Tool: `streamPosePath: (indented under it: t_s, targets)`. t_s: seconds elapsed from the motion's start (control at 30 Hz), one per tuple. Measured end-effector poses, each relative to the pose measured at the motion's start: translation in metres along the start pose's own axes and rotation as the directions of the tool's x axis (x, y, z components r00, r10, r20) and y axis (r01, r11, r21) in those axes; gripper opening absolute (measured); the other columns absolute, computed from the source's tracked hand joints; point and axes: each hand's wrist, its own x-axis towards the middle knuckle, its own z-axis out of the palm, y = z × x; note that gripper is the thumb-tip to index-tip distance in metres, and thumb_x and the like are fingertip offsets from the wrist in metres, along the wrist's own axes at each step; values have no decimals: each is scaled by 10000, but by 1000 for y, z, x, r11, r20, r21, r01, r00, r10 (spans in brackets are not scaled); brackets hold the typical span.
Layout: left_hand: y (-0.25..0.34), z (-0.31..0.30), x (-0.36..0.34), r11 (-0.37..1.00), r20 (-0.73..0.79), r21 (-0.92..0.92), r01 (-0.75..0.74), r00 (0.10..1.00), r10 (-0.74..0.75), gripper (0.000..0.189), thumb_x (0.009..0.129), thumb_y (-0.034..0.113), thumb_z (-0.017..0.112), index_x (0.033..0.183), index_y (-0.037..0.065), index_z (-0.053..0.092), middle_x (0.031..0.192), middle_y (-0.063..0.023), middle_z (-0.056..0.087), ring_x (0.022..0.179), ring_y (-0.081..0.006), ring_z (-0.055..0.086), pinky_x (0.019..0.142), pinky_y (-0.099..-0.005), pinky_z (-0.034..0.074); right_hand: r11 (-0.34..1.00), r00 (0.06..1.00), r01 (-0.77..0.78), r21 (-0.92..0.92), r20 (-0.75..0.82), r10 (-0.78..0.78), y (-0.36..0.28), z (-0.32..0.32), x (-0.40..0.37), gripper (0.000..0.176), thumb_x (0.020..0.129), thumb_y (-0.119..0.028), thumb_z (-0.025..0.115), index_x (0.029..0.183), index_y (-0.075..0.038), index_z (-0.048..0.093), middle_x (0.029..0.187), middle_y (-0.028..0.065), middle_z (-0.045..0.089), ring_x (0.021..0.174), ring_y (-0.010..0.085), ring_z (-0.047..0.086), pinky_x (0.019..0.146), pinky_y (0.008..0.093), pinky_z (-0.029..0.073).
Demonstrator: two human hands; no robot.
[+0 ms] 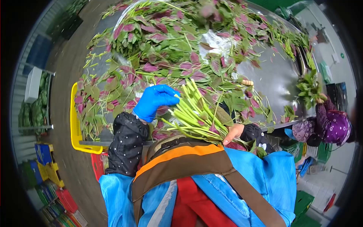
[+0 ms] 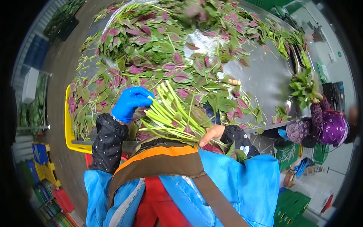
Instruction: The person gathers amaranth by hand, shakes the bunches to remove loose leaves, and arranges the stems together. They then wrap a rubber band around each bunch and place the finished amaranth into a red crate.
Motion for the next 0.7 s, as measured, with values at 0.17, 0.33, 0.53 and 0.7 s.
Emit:
streamPosePath:
  t_s: [0.17,0.33,0.53,0.7]
  targets:
    - [20,-1,-7,837,-287,442,-322,834,472,241,701,170,702,898,49,634,817,-46,622,787,-157,574,752,-282,444,991,994,-109,-71,-34,107,12,-14,1,608,653,-55,747,1209,-25,503,1089,87,600,936,159,574,795,298,462]
    - [37,68,-20,54,322,901,-431,746,583,341,608,289,757,866,103,632,746,-72,579,828,-240,539,861,-372,390,981,983,-167,-94,-88,159,-16,12,-1,347,681,-155,753,954,35,653,938,95,652,905,146,578,793,271,444]
    - [8,53,3,94,359,892,-442,820,447,219,547,257,747,721,173,643,634,-43,554,733,-265,537,774,-381,400,859,875,-471,-200,-233,425,-41,24,-5,341,689,-194,750,944,18,670,933,87,660,889,143,580,798,260,431]
    - [16,-19,29,-132,176,983,-124,836,519,179,588,244,738,739,189,658,629,-27,571,687,-278,532,733,-363,409,896,911,-407,-177,-152,383,-41,24,-2,308,700,-198,744,919,9,681,939,83,667,880,140,585,807,251,432]
